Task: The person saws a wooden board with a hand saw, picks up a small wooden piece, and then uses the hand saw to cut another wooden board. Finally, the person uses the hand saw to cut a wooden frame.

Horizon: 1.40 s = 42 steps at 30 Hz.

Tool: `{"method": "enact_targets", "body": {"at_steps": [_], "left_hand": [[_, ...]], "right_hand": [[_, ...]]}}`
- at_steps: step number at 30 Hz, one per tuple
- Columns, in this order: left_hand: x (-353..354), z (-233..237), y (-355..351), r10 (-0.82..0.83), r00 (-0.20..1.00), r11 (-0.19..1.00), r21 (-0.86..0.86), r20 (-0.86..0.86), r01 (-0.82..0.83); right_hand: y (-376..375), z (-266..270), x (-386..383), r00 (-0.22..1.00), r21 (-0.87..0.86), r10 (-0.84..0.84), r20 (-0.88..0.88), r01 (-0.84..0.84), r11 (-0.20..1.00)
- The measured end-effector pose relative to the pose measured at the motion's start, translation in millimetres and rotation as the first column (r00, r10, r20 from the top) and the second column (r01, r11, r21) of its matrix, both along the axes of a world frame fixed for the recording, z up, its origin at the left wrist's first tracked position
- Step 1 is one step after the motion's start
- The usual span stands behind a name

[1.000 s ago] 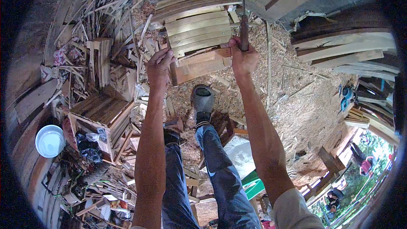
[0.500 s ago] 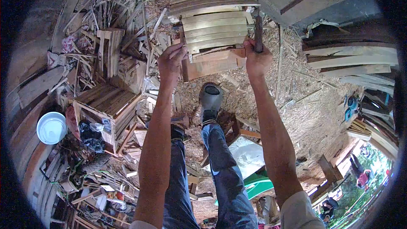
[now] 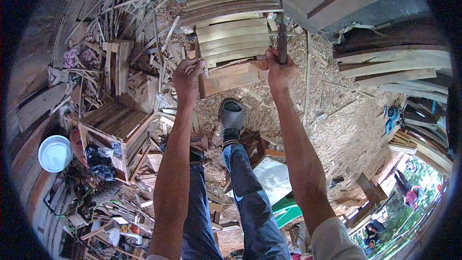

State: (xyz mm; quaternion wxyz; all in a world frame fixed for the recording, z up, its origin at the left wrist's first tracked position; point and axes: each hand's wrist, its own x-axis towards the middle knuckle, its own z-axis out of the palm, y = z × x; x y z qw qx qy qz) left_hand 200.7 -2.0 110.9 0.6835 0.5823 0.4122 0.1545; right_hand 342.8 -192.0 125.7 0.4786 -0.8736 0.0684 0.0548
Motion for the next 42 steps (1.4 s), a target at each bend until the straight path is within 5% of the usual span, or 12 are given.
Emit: {"method": "enact_targets", "body": {"at_steps": [5,15,17,20,24,29,31,32,36,38,42], "left_hand": [[-2,-7,-4,0.073,0.991,0.997,-0.029,0.108,-0.07],[2,2,-4,0.032,0.999,0.994,0.11,-0.039,-0.027],[6,2,-8,0.064,0.997,0.992,0.114,-0.034,-0.06],[3,4,-5,0.112,0.992,0.994,-0.006,-0.062,-0.112],[2,8,-7,0.056,0.995,0.998,0.042,-0.079,-0.053],[7,13,-9,0.076,0.997,0.993,0.09,0.015,-0.078],[14,28,-15,0.041,0.995,0.722,0.691,-0.088,0.031],[19,39,-17,-0.081,0.978,0.655,0.729,-0.192,0.197],[54,44,-37,-0.377,0.904,0.456,0.809,-0.203,0.371],[67,44,-44,-0.508,0.772,0.196,0.822,-0.382,0.535],[68,48,-50,-0.54,0.725,0.157,0.794,-0.429,0.587]], "right_hand": [[0,0,-1,0.999,0.0,0.009,-0.036,-0.009,1.0],[7,16,-2,0.997,0.216,0.027,-0.067,-0.012,0.976],[8,33,-2,0.991,-0.059,0.019,-0.134,-0.027,0.998],[-2,44,-8,0.999,-0.099,0.044,-0.016,-0.045,0.994],[-28,57,-28,0.997,-0.002,0.024,0.077,-0.024,1.0],[-48,86,-57,0.999,0.104,-0.037,-0.036,0.04,0.994],[-58,90,-65,0.991,-0.017,-0.042,-0.124,0.04,0.999],[-59,88,-68,0.99,-0.028,-0.045,-0.131,0.041,0.999],[-46,74,-68,0.99,0.051,-0.11,-0.089,0.115,0.992],[-37,71,-57,0.995,-0.038,-0.094,-0.032,0.093,0.995],[-28,88,-53,0.987,0.074,-0.126,-0.097,0.134,0.988]]}}
